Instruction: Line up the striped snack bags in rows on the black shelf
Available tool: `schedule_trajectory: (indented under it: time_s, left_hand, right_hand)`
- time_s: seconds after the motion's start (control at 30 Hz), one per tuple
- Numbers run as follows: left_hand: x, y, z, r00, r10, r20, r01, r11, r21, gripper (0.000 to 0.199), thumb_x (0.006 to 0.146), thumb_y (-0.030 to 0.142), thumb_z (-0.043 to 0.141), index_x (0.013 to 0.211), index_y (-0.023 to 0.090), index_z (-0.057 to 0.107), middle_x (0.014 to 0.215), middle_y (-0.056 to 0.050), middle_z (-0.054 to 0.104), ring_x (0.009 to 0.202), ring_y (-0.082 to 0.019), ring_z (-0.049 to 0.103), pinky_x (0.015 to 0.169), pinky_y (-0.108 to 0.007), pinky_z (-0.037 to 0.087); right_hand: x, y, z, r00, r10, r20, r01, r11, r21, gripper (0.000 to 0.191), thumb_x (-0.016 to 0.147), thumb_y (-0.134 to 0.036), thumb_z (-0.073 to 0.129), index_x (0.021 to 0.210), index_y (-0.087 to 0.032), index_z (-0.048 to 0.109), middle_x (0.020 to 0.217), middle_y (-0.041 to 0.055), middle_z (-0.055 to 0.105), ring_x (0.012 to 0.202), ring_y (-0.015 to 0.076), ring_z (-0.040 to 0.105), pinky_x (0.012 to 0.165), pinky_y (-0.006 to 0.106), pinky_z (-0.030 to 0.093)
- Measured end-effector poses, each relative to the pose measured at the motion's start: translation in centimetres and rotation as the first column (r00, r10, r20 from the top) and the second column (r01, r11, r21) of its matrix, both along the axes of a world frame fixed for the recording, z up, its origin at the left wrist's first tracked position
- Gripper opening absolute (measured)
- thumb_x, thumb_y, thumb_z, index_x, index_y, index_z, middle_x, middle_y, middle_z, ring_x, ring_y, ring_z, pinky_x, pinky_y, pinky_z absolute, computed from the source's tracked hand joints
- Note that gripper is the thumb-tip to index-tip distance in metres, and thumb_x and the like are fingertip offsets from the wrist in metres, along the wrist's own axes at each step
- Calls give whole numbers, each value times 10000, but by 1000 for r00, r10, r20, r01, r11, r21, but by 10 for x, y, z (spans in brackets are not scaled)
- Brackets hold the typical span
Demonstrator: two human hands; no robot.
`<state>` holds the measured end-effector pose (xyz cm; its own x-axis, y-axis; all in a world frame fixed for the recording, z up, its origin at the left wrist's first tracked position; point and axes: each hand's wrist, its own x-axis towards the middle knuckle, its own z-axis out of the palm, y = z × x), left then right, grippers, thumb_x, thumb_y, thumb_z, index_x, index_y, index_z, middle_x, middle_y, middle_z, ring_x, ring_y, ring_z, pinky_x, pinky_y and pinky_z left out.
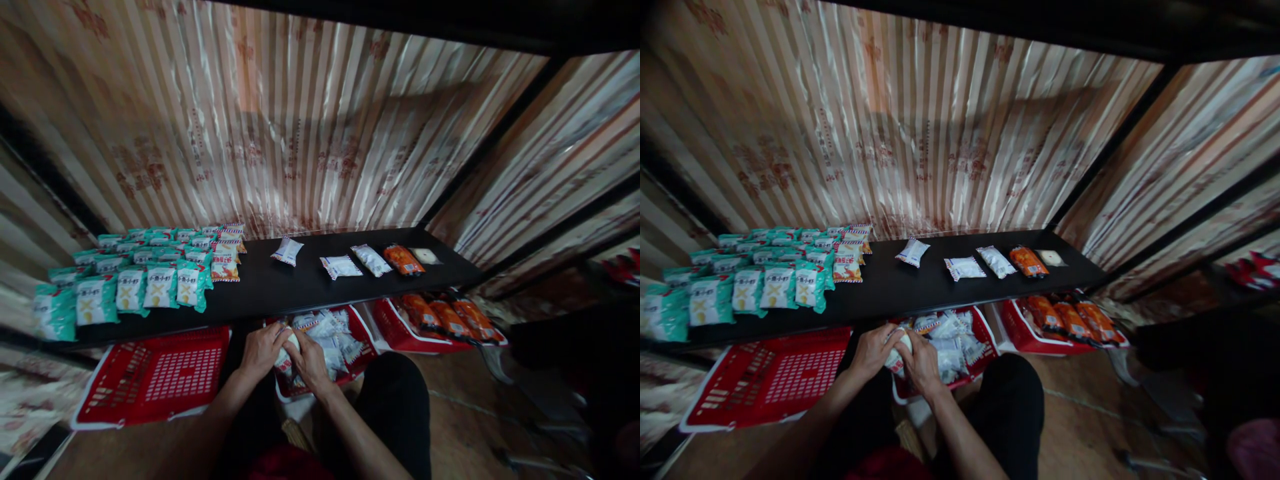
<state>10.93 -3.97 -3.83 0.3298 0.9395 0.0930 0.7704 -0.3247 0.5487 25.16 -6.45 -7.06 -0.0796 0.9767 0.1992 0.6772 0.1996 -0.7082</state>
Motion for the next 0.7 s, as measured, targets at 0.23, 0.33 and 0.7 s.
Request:
schedule_trajectory:
  time_s: [0.23, 0.33, 0.7]
  left_hand:
    - [-2, 3, 5, 992, -9, 129, 22, 995, -100, 353, 903, 401, 344, 884, 216, 645, 839, -41, 703, 777, -178, 648, 671, -237, 421]
    - [-3, 5, 5, 970, 11, 244, 22, 991, -131, 325, 873, 409, 398, 895, 215, 657, 858, -39, 707, 778, -174, 648, 682, -236, 435]
    - [-1, 6, -13, 694, 314, 648, -107, 935, -338, 354, 689, 380, 616, 977, 174, 617, 951, -71, 698, 875, -193, 653, 773, -292, 505]
  right_hand:
    - [-1, -2, -2, 995, -98, 20, 99, 994, -52, 408, 888, -491, 383, 983, -187, 639, 864, 75, 700, 792, 208, 654, 667, 248, 434]
    - [-1, -1, -4, 985, -175, 11, 175, 979, -106, 440, 893, -503, 350, 1017, -185, 628, 831, 75, 705, 765, 214, 661, 628, 244, 417]
    - [-1, 6, -5, 927, -317, -201, 288, 944, -162, 446, 860, -527, 374, 970, -191, 645, 747, 45, 691, 670, 185, 628, 581, 237, 410]
